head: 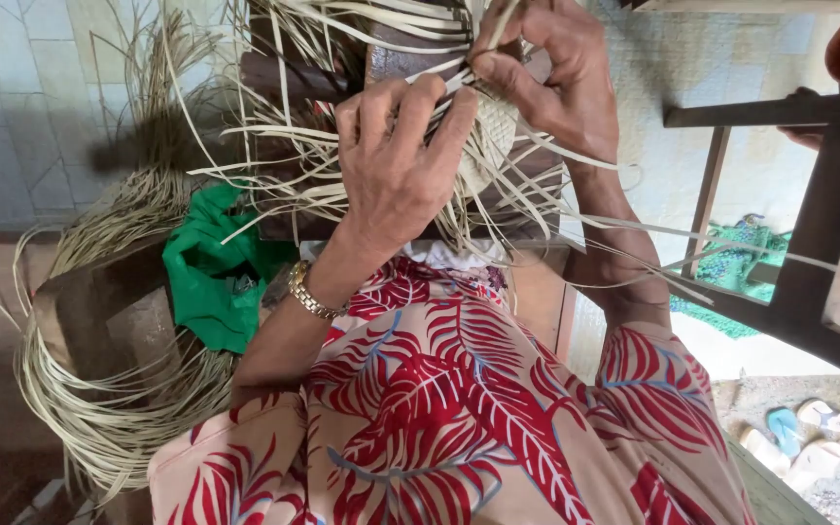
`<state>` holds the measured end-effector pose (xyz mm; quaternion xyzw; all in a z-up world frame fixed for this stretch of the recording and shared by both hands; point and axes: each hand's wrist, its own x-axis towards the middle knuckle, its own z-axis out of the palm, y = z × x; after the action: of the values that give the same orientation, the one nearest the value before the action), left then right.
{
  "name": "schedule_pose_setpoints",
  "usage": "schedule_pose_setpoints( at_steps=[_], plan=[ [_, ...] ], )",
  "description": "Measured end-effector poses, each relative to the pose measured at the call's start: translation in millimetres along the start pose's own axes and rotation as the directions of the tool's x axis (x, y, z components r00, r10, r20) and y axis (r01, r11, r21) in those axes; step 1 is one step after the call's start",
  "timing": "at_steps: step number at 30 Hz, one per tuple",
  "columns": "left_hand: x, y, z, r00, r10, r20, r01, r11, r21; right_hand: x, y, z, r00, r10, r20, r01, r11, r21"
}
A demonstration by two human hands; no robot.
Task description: Weaving a hat using dried plant fibers over a wooden form.
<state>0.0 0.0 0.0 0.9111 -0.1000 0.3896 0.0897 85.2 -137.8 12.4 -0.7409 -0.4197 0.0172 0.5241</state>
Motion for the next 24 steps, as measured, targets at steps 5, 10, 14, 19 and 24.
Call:
schedule_pose_setpoints(
  at_steps=[5, 10, 14, 19, 24],
  plan=[
    [-0.5, -0.4, 2.2, 1.000, -0.003, 0.002, 0.003, 1.000, 0.005, 4.7, 6.0, 9.6, 0.990, -0.117, -0.076, 0.115, 0.993, -0.034],
    [5.8, 0.7, -0.9, 1.000, 0.002, -0.006, -0.002, 1.000, 0.021, 6.0, 8.0, 10.2, 0.992, -0.056, -0.112, 0.048, 0.997, -0.068],
    [4.9, 1.5, -0.8, 1.000, 0.009, -0.027, -0.008, 0.999, 0.040, 4.4, 6.1, 8.6, 0.991, -0.006, -0.133, 0.012, 0.999, 0.048],
    [2.1, 0.6, 1.2, 1.000, 0.001, -0.028, 0.000, 0.999, 0.038, -14.5, 10.4, -7.2, 0.992, -0.123, 0.003, 0.123, 0.991, -0.046],
    [3.6, 0.4, 0.6, 0.998, 0.017, -0.056, -0.016, 1.000, 0.023, -15.1, -11.4, 4.8, 0.994, -0.084, -0.071, 0.083, 0.996, -0.025]
  ],
)
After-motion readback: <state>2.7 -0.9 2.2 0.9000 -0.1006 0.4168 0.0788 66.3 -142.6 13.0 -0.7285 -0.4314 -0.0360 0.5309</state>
